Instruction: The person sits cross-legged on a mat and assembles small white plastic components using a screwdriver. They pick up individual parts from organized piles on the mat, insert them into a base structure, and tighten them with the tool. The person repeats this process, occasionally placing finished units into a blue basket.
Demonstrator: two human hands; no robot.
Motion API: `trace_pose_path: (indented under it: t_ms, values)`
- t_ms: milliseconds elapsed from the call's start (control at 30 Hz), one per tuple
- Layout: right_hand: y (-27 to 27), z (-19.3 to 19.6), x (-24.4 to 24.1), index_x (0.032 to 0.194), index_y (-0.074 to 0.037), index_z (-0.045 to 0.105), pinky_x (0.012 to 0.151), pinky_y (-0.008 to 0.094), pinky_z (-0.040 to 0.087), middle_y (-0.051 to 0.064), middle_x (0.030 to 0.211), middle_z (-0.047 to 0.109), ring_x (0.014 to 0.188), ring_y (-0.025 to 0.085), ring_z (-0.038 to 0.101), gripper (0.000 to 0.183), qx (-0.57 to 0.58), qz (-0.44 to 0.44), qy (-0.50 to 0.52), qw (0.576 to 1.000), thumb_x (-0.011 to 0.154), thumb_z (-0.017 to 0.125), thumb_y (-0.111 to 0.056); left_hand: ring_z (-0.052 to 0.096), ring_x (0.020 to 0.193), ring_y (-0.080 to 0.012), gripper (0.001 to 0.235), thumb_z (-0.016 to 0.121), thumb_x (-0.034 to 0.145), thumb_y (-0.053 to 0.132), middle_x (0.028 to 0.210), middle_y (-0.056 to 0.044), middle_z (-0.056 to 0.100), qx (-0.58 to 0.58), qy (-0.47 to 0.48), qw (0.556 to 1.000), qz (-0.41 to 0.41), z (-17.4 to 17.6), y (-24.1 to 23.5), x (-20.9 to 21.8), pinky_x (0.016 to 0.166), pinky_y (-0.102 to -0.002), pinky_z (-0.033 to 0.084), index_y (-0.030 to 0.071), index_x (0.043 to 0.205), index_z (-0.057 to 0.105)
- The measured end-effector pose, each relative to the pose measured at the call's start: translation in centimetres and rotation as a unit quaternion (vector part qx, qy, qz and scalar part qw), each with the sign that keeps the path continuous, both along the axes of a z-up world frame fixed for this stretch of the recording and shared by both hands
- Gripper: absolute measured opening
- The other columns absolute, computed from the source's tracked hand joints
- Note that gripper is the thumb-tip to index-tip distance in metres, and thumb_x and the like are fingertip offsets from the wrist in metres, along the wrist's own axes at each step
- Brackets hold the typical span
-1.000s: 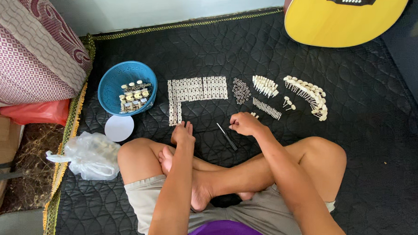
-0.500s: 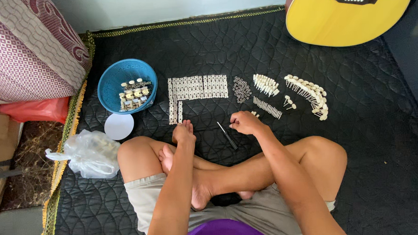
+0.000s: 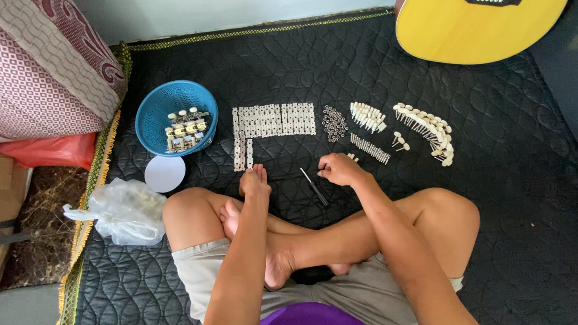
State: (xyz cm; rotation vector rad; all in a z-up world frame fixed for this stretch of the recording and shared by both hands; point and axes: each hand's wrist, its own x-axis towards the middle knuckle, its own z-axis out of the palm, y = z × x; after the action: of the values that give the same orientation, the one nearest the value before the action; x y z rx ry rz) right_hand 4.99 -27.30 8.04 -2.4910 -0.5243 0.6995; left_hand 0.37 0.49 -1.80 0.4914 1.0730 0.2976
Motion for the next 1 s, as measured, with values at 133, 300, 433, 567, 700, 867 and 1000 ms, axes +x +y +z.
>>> trace_pose_path:
  t_ms: [133,300,433,567,700,867,1000]
  values:
    - [0.0,0.0,0.0,0.107,-0.02,0.076,0.088,0.049,0.059,0.008,0.095,0.079,0.1,0.036,0.072,0.024,0.001,-0.001,-0.005,1.0,0.087,0.072,-0.032,0.073,0.11,-0.0273,0.038,0.042,0.111,0.018,0.121,-0.017,0.069,0.017,0.018,1.0,-0.004,-1.3,0.3,0.4,0.107,-0.046,0.055,-0.01,0.137,0.044]
    - [-0.1,0.2,-0.1,0.105,-0.022,0.077,0.09,0.049,0.058,0.007,0.095,0.079,0.102,0.036,0.072,0.023,-0.002,-0.005,0.001,1.0,0.086,0.072,-0.032,0.074,0.104,-0.0222,0.036,0.041,0.112,0.019,0.116,-0.012,0.07,0.014,0.03,0.999,-0.003,-0.9,0.4,0.8,0.104,-0.042,0.057,-0.008,0.134,0.05]
    - [0.0,-0.4,0.1,0.106,-0.024,0.077,0.09,0.047,0.059,0.006,0.094,0.079,0.101,0.034,0.072,0.023,-0.006,-0.002,-0.005,1.0,0.085,0.072,-0.033,0.075,0.102,-0.0219,0.038,0.041,0.111,0.019,0.114,-0.012,0.071,0.003,0.031,0.999,0.018,-0.8,0.4,0.8,0.104,-0.042,0.058,-0.011,0.132,0.052]
    - [0.0,-0.1,-0.2,0.106,-0.024,0.078,0.091,0.047,0.058,0.006,0.095,0.079,0.102,0.035,0.072,0.024,-0.007,-0.01,0.0,1.0,0.085,0.072,-0.034,0.073,0.106,-0.0208,0.038,0.042,0.111,0.019,0.117,-0.011,0.07,0.0,0.031,0.999,0.021,-0.3,0.2,0.7,0.104,-0.039,0.058,-0.011,0.133,0.052]
    - [0.1,-0.4,0.0,0.106,-0.024,0.078,0.091,0.048,0.058,0.006,0.096,0.079,0.103,0.035,0.072,0.024,-0.008,-0.011,0.002,1.0,0.085,0.072,-0.033,0.072,0.111,-0.024,0.041,0.041,0.111,0.02,0.122,-0.012,0.069,0.0,0.032,0.999,0.023,2.1,-0.2,0.2,0.108,-0.043,0.055,-0.011,0.137,0.048]
    - [0.1,-0.2,-0.1,0.108,-0.023,0.077,0.089,0.047,0.058,0.005,0.094,0.08,0.101,0.034,0.073,0.023,-0.007,-0.013,0.005,1.0,0.087,0.071,-0.032,0.068,0.121,-0.0315,0.047,0.039,0.113,0.028,0.139,-0.018,0.061,-0.003,0.037,0.999,0.007,5.0,-1.2,-0.5,0.111,-0.048,0.051,-0.007,0.145,0.04]
    - [0.0,-0.3,0.2,0.107,-0.024,0.077,0.09,0.048,0.058,0.005,0.092,0.079,0.101,0.034,0.072,0.024,-0.004,-0.006,0.001,1.0,0.085,0.072,-0.034,0.074,0.107,-0.0328,0.046,0.043,0.111,0.023,0.13,-0.016,0.067,0.022,0.058,0.998,0.0,1.4,-0.6,0.3,0.098,-0.048,0.059,0.0,0.15,0.035]
